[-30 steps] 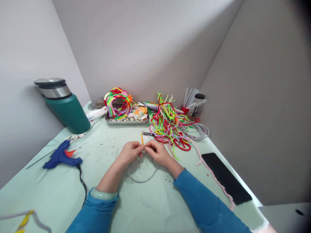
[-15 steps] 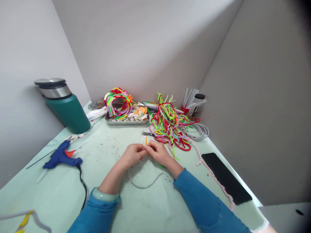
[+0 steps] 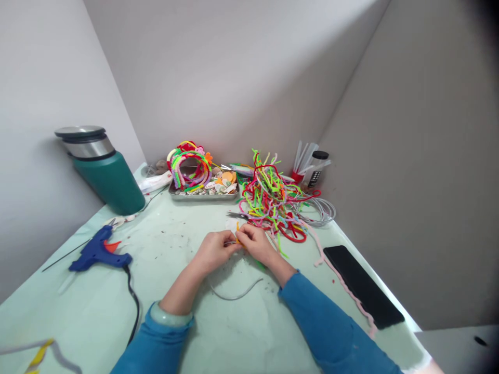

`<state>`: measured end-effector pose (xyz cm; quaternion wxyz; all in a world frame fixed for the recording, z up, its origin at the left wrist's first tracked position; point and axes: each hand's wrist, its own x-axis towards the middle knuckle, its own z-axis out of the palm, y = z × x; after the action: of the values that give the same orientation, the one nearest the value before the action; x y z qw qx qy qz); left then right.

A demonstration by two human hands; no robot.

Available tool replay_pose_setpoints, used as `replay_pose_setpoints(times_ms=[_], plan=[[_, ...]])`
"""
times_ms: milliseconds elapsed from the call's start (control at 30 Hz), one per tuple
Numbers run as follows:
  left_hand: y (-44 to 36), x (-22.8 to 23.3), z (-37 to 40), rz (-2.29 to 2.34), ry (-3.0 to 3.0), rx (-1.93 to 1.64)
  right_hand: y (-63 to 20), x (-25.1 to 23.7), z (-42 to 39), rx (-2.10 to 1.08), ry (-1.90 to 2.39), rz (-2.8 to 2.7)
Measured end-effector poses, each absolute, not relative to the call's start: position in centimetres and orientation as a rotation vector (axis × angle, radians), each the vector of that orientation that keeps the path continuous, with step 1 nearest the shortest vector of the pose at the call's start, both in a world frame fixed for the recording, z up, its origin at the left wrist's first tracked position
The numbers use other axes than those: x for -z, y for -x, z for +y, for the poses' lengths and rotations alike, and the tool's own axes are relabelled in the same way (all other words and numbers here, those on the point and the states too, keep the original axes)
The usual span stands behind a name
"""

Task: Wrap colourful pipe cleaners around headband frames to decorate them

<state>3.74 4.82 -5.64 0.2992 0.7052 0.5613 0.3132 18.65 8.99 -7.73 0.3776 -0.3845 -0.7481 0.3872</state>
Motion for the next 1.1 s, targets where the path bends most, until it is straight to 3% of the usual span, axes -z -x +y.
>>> replay_pose_setpoints(times_ms=[500,1100], plan=[[-3.9,4.9,4.3,1.540,-2.050,-0.909,-18.8,6.6,9.1,-1.312,0.999,-1.758],[-3.7,5.3,4.7,1.588,-2.026,-0.957,-18.8,7.8,9.4,-1.286,0.979,-1.787]])
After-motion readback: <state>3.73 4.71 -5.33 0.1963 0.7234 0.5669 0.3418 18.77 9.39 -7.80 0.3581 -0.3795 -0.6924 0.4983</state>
